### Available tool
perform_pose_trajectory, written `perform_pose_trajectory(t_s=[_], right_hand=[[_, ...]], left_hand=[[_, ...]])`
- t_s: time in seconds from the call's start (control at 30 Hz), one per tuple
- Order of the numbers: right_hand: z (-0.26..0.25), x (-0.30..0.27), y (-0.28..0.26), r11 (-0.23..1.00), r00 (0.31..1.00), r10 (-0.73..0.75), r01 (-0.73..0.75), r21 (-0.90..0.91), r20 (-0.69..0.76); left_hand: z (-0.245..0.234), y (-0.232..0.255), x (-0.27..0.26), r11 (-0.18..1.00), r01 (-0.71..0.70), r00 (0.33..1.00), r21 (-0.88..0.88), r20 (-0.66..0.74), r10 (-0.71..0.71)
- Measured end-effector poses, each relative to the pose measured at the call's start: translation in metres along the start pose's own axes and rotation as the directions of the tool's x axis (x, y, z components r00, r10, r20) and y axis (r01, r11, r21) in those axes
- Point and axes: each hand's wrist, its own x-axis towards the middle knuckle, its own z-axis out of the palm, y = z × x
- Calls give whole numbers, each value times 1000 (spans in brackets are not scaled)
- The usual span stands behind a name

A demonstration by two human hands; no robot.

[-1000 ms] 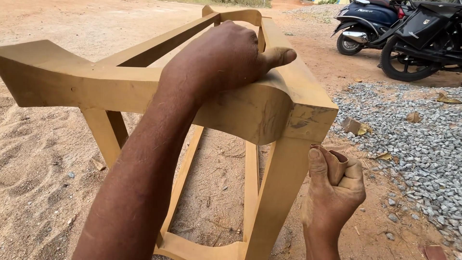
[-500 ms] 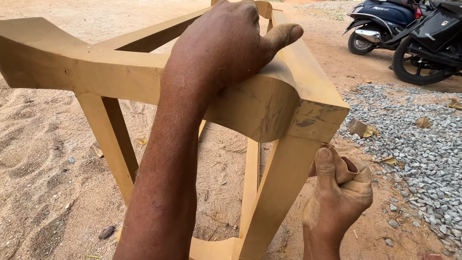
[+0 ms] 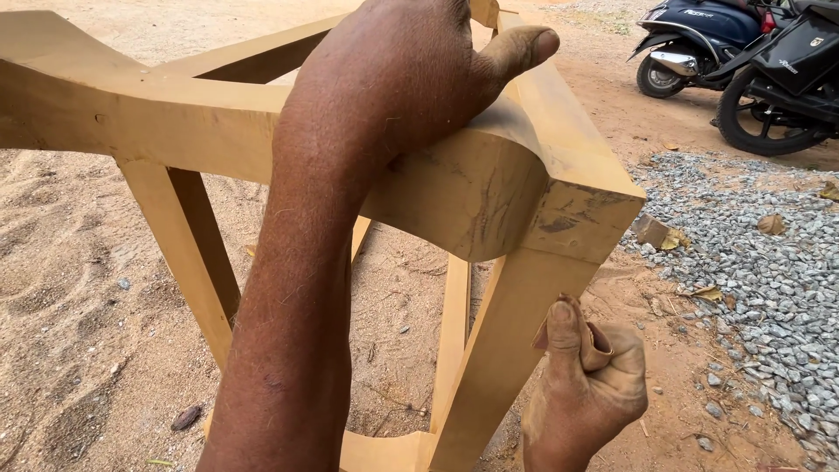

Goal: Sanding a wooden furniture frame by hand using sandpaper.

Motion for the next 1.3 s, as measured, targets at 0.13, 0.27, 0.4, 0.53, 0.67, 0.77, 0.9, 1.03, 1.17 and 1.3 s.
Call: perform_pose_trajectory(t_s=[0.13, 0.27, 0.4, 0.53, 0.67, 0.77, 0.9, 1.03, 1.17, 1.3], right_hand=[[-5, -6, 6, 997, 998, 18, -23, -70, -62], [2, 19, -4, 997, 997, -72, 72, -21, 7], [-1, 1, 1, 998, 998, -55, 55, 15, 25], [6, -1, -5, 997, 997, -5, -2, -77, -83], [14, 24, -21, 990, 999, -8, 14, 141, -45], [-6, -2, 2, 993, 999, -23, 19, 118, 33], [-10, -7, 13, 998, 999, 47, -47, -31, -21], [11, 20, -16, 1000, 1000, 4, -4, 28, 12], [5, 2, -6, 997, 999, 50, -51, 51, 8], [-7, -1, 12, 999, 999, 15, -16, -50, -30]], left_hand=[[-9, 13, -2, 988, 151, 983, 29, 97, -153], [-7, 10, 0, 991, 124, 987, 53, 100, -128], [-4, 6, 1, 994, 85, 995, 74, 51, -89], [-11, 12, -1, 988, 144, 984, 65, 94, -149], [-6, 7, 3, 994, 99, 993, 35, 57, -101], [-6, 8, 0, 992, 87, 994, 90, 58, -93], [-2, 3, -2, 997, 56, 998, 47, -12, -55], [-5, 3, -1, 997, 75, 996, 19, 36, -76], [1, 0, -1, 999, 25, 999, 33, -47, -23], [-2, 3, -3, 997, 62, 998, 52, -13, -61]])
